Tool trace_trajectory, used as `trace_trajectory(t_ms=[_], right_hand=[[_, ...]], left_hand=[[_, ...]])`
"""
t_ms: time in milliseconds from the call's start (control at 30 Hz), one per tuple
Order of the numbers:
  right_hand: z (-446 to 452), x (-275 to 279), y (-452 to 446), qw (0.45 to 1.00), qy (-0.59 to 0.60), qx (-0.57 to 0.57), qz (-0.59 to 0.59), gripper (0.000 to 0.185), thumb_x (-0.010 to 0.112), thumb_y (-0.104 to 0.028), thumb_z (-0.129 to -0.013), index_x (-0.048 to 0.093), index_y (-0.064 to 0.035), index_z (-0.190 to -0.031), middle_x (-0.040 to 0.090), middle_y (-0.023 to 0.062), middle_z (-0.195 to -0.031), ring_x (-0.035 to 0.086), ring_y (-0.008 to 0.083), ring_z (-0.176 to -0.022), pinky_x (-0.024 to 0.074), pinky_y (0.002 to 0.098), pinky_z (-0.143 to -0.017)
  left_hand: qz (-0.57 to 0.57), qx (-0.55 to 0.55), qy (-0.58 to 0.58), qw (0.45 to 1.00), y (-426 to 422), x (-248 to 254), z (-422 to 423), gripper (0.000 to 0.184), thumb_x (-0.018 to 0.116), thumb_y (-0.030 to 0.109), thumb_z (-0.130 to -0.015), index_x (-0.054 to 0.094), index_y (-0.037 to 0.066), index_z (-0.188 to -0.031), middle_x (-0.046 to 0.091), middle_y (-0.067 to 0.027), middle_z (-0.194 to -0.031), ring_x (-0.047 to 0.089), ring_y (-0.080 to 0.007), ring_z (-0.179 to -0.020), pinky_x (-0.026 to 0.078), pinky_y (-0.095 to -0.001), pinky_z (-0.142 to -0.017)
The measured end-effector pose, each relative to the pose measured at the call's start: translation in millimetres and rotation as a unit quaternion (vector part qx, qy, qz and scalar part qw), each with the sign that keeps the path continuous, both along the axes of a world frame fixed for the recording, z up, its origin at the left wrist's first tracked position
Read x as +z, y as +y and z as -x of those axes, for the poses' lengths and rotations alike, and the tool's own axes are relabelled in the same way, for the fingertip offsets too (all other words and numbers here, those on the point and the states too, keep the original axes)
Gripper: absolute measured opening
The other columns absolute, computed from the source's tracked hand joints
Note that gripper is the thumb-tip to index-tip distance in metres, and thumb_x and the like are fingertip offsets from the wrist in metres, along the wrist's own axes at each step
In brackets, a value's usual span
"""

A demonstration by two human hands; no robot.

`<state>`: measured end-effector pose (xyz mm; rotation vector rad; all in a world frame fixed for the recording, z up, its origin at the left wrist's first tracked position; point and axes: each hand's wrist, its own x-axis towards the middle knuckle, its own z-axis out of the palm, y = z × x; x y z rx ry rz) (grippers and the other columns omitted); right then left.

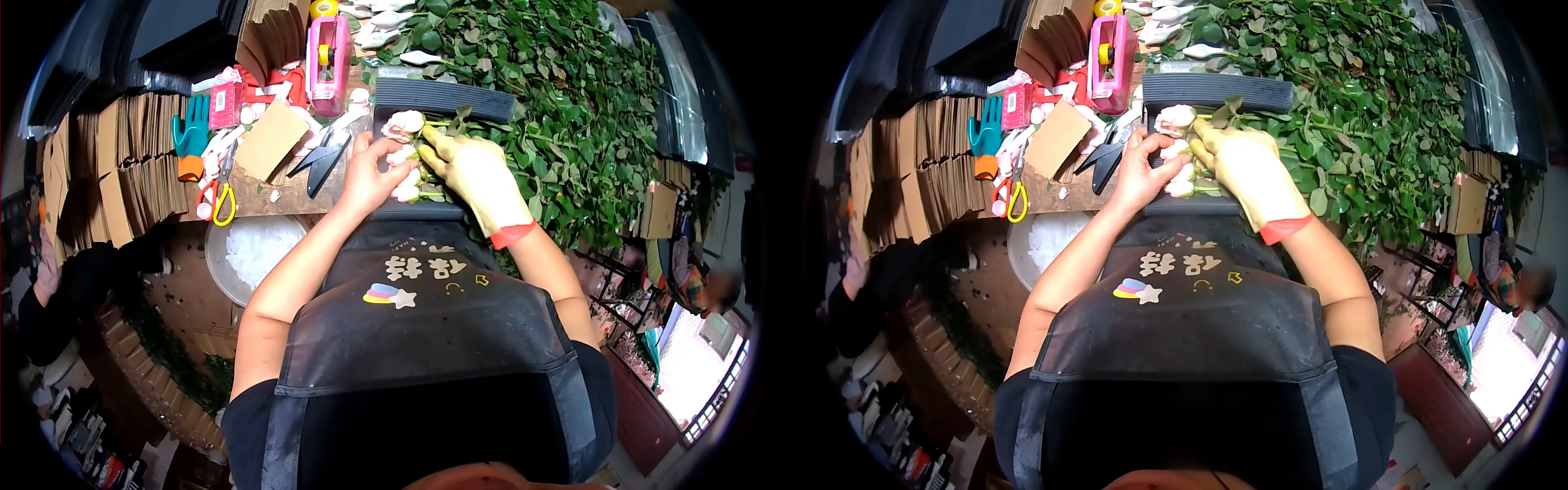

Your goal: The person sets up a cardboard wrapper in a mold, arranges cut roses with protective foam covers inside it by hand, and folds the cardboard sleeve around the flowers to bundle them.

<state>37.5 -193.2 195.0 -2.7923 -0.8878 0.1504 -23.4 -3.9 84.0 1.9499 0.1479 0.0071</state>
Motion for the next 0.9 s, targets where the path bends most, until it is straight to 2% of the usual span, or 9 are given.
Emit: trace_trajectory(t_ms=[133,333,500,533,633,667,700,767,900], right_hand=[[-13.1,-12.4,1.1,0.997,-0.007,0.037,-0.063,0.015,0.065,-0.024,-0.096,0.066,-0.0100,-0.089,0.070,0.0111,-0.074,0.072,0.0333,-0.073,0.0567,0.0448,-0.069],[-29.9,-23.1,-11.0,0.992,-0.024,0.109,-0.050,0.010,0.070,-0.017,-0.090,0.064,-0.0091,-0.089,0.068,0.0129,-0.073,0.071,0.0353,-0.072,0.0563,0.0470,-0.067],[-27.2,-17.9,-8.5,0.989,-0.044,0.129,-0.048,0.013,0.072,-0.015,-0.088,0.061,-0.0082,-0.087,0.068,0.0133,-0.074,0.071,0.0361,-0.070,0.0565,0.0471,-0.066],[-27.9,-12.8,-8.1,0.993,0.002,0.118,-0.007,0.013,0.069,-0.019,-0.092,0.065,-0.0064,-0.093,0.072,0.0149,-0.081,0.072,0.0371,-0.075,0.0570,0.0476,-0.071],[-19.7,25.9,-7.8,0.986,0.144,0.016,-0.085,0.022,0.065,-0.024,-0.097,0.070,-0.0046,-0.106,0.075,0.0174,-0.092,0.073,0.0372,-0.087,0.0574,0.0458,-0.080],[-16.4,35.9,-2.9,0.949,0.256,-0.109,-0.148,0.032,0.059,-0.029,-0.103,0.071,-0.0051,-0.121,0.076,0.0172,-0.107,0.072,0.0349,-0.101,0.0564,0.0423,-0.090],[-10.1,34.6,-2.3,0.934,0.252,-0.146,-0.207,0.032,0.058,-0.028,-0.105,0.071,-0.0063,-0.124,0.075,0.0154,-0.115,0.071,0.0328,-0.107,0.0549,0.0404,-0.095],[-5.4,15.5,1.3,0.933,0.195,-0.100,-0.284,0.030,0.058,-0.026,-0.106,0.071,-0.0068,-0.125,0.075,0.0143,-0.117,0.071,0.0328,-0.109,0.0537,0.0408,-0.098],[-2.5,10.2,1.6,0.982,0.029,-0.013,-0.185,0.029,0.060,-0.018,-0.102,0.069,-0.0063,-0.126,0.075,0.0163,-0.112,0.070,0.0365,-0.106,0.0548,0.0446,-0.095]], left_hand=[[-0.030,0.003,-0.020,0.999,-3.8,-3.8,1.5,0.052,0.090,0.033,-0.079,0.069,0.008,-0.119,0.059,-0.0232,-0.129,0.053,-0.0422,-0.128,0.043,-0.0498,-0.110],[-0.014,0.002,-0.050,0.999,-2.5,2.7,0.0,0.073,0.088,0.032,-0.081,0.055,0.007,-0.141,0.055,-0.0200,-0.131,0.048,-0.0382,-0.130,0.040,-0.0483,-0.111],[0.004,0.002,0.002,1.000,0.1,-4.3,-20.2,0.061,0.090,0.036,-0.079,0.066,0.008,-0.128,0.055,-0.0218,-0.127,0.050,-0.0378,-0.126,0.043,-0.0478,-0.108],[0.011,0.000,0.025,1.000,0.2,-1.0,-25.0,0.058,0.090,0.037,-0.078,0.069,0.007,-0.123,0.056,-0.0219,-0.125,0.051,-0.0377,-0.125,0.044,-0.0474,-0.107],[-0.008,0.037,0.007,0.999,-7.2,5.6,-29.4,0.050,0.091,0.040,-0.078,0.074,0.004,-0.107,0.057,-0.0203,-0.117,0.054,-0.0373,-0.118,0.046,-0.0456,-0.102],[-0.036,0.048,-0.010,0.998,-8.7,9.9,-29.2,0.047,0.091,0.039,-0.078,0.073,0.003,-0.103,0.057,-0.0189,-0.111,0.056,-0.0373,-0.114,0.048,-0.0446,-0.099],[-0.036,0.052,-0.022,0.998,-10.3,8.5,-29.6,0.047,0.091,0.039,-0.078,0.073,0.003,-0.103,0.057,-0.0190,-0.111,0.056,-0.0376,-0.114,0.048,-0.0450,-0.099],[-0.039,0.057,-0.042,0.997,-10.8,1.8,-26.3,0.047,0.091,0.038,-0.078,0.073,0.002,-0.103,0.057,-0.0192,-0.111,0.056,-0.0382,-0.114,0.048,-0.0457,-0.099],[-0.006,0.059,-0.079,0.995,-9.2,-11.4,-22.4,0.046,0.092,0.038,-0.077,0.074,0.004,-0.102,0.059,-0.0202,-0.111,0.057,-0.0391,-0.112,0.049,-0.0479,-0.097]])
